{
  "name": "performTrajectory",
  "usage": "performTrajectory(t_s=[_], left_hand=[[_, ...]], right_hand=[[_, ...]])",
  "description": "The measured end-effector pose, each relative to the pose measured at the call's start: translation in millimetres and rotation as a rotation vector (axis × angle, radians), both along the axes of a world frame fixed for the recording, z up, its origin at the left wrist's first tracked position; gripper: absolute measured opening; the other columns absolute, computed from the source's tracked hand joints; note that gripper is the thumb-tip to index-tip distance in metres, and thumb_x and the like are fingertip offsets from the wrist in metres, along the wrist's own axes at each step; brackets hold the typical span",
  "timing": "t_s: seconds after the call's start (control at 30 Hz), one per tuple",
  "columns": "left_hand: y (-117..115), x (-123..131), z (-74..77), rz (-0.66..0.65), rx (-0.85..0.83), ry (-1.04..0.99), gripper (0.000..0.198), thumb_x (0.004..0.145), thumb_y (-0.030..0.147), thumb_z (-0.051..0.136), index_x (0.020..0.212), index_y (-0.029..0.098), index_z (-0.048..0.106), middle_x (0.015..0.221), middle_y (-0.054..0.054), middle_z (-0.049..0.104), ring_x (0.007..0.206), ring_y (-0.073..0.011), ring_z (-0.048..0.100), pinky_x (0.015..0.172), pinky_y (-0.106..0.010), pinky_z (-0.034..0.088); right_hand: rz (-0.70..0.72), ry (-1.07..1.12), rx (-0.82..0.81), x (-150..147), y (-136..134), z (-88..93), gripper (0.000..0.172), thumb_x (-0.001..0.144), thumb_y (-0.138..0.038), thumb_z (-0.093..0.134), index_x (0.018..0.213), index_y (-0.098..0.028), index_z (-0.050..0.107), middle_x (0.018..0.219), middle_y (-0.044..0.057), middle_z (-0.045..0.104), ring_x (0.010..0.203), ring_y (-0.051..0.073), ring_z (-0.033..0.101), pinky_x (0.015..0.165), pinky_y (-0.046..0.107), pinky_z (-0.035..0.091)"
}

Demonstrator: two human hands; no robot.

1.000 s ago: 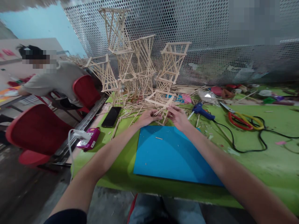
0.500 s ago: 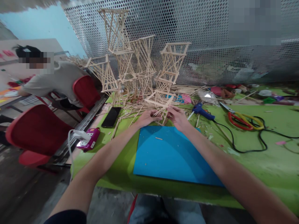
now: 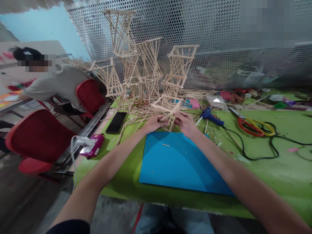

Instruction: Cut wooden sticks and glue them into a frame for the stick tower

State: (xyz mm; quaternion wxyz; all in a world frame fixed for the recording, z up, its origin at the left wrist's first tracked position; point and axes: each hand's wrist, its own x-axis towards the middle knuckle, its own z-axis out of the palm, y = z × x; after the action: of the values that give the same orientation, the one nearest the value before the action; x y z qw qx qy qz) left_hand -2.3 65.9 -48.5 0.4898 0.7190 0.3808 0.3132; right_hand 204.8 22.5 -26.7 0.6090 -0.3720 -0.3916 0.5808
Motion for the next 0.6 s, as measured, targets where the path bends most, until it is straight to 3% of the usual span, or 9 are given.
performTrajectory(t_s=[0.3, 0.6], left_hand=[[-1, -2, 2.1, -0.017, 0.045, 0.053, 0.044, 0.080, 0.051, 0.090, 0.109, 0.019, 0.079, 0.099, -0.002, 0.080, 0.085, -0.0179, 0.070, 0.080, -0.029, 0.052], [-10, -3, 14.0, -0.017, 0.048, 0.073, 0.038, 0.083, 0.044, 0.088, 0.109, 0.018, 0.078, 0.100, -0.002, 0.079, 0.085, -0.0171, 0.070, 0.081, -0.029, 0.052]], right_hand=[[0.015, 0.016, -0.003, 1, -1, -0.8, 0.048, 0.054, -0.053, 0.104, 0.081, -0.026, 0.076, 0.074, -0.005, 0.065, 0.059, 0.008, 0.047, 0.055, 0.025, 0.042], [0.022, 0.042, -0.010, 2, -3, 0.1, 0.047, 0.055, -0.052, 0.104, 0.083, -0.026, 0.077, 0.074, -0.006, 0.066, 0.059, 0.007, 0.048, 0.055, 0.025, 0.042]])
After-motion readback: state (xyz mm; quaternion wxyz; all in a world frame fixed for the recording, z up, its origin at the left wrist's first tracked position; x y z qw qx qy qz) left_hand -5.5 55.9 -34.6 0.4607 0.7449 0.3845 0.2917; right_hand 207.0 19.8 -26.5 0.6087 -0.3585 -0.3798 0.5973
